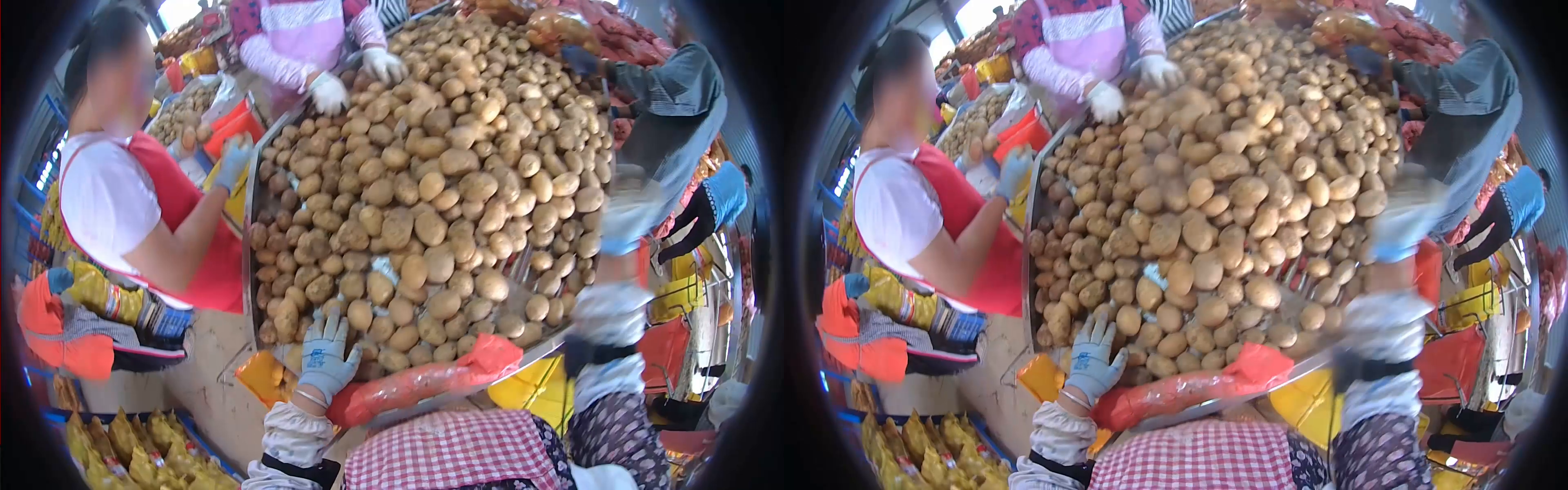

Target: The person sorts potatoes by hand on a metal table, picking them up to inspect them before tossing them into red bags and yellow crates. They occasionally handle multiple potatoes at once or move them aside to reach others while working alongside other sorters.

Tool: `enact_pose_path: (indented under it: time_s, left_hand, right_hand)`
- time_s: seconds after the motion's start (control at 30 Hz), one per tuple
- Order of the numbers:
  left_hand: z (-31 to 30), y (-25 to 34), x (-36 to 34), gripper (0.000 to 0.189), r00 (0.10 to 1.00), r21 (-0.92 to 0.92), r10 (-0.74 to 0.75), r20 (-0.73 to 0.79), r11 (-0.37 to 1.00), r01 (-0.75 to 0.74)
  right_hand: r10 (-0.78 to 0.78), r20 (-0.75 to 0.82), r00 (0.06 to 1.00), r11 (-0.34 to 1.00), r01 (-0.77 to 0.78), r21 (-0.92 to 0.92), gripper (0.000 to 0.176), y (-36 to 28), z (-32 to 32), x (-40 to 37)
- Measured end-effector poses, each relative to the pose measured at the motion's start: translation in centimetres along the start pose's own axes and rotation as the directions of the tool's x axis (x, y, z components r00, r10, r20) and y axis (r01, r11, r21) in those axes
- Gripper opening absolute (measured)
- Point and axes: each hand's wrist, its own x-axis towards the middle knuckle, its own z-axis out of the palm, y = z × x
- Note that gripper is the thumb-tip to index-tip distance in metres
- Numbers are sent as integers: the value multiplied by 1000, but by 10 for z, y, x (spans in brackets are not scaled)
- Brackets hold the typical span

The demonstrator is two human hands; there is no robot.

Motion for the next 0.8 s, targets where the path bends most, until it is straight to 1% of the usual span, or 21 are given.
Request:
enact_pose_path:
  time_s: [0.03, 0.07, 0.1, 0.13, 0.17, 0.2, 0.23, 0.27, 0.3, 0.33, 0.37, 0.4, 0.47, 0.5, 0.57, 0.6, 0.63, 0.67, 0.7, 0.73, 0.8]
  left_hand:
    - [-4, -3, -13, 58, 999, -99, 32, 15, 995, -31]
    - [-10, -4, -17, 51, 998, -195, 68, -2, 979, -67]
    - [-16, 0, -26, 39, 993, -221, 59, -100, 972, -80]
    - [-18, -2, -33, 39, 992, -224, 58, -110, 971, -81]
    - [-17, -4, -39, 37, 989, -264, 29, -144, 962, -67]
    - [-15, -6, -45, 36, 985, -306, 2, -173, 950, -55]
    - [-12, -7, -47, 35, 969, -356, -39, -242, 933, -51]
    - [-10, -11, -47, 35, 968, -364, -36, -250, 930, -59]
    - [-8, -16, -48, 34, 946, -339, -91, -312, 941, -21]
    - [-8, -20, -49, 34, 917, -312, -148, -371, 950, 27]
    - [-12, -26, -47, 35, 912, -302, -152, -382, 953, 32]
    - [-20, -29, -39, 35, 910, -295, -158, -383, 955, 42]
    - [-35, -29, -12, 36, 941, -268, -53, -333, 963, -40]
    - [-39, -27, 8, 36, 955, -251, -1, -297, 965, -77]
    - [-34, -18, 54, 39, 961, -166, 81, -266, 978, -129]
    - [-21, -17, 77, 41, 957, -92, 115, -266, 985, -143]
    - [-11, -15, 99, 41, 954, -89, 120, -275, 985, -150]
    - [-1, -14, 119, 43, 971, 2, 90, -222, 996, -92]
    - [11, -12, 135, 45, 984, 92, 50, -169, 995, -34]
    - [25, -13, 147, 45, 984, 85, 47, -173, 996, -33]
    - [40, -13, 162, 52, 983, 154, -55, -173, 985, 82]
  right_hand:
    - [228, -279, 933, 792, -11, 610, 43, 17, -73, 57]
    - [402, -649, 646, 807, 86, 585, 38, -43, 13, 30]
    - [279, -461, 843, 888, -43, 458, 34, -27, 8, 35]
    - [177, -213, 961, 954, -114, 278, 30, -16, 0, 39]
    - [248, -17, 969, 935, -234, 267, 24, -59, 112, -32]
    - [-27, 233, 972, 985, 66, -161, 25, 9, 81, -21]
    - [117, 386, 915, 865, 97, -492, 29, 19, 112, -53]
    - [261, 672, 693, 883, 110, -456, 28, 124, 75, -37]
    - [345, 534, 772, 932, -213, -294, 25, 83, 146, -101]
    - [555, 487, 675, 696, -56, -716, 26, 74, 181, -116]
    - [511, 531, 676, 599, 163, -784, 31, 86, 194, -122]
    - [424, 618, 662, 460, 431, -776, 36, 90, 206, -120]
    - [377, 625, 684, 224, 587, -778, 36, 122, 214, -122]
    - [377, 628, 681, 229, 588, -775, 36, 121, 223, -123]
    - [558, 470, 684, 12, 560, -828, 35, 105, 243, -119]
    - [556, 469, 686, 10, 559, -829, 35, 102, 247, -118]
    - [561, 466, 684, -10, 568, -823, 34, 100, 250, -116]
    - [569, 460, 682, -31, 577, -816, 32, 98, 250, -114]
    - [586, 461, 667, -7, 572, -820, 35, 98, 248, -115]
    - [585, 462, 667, -13, 577, -817, 35, 99, 245, -116]
    - [581, 389, 715, -78, 524, -848, 38, 103, 239, -121]
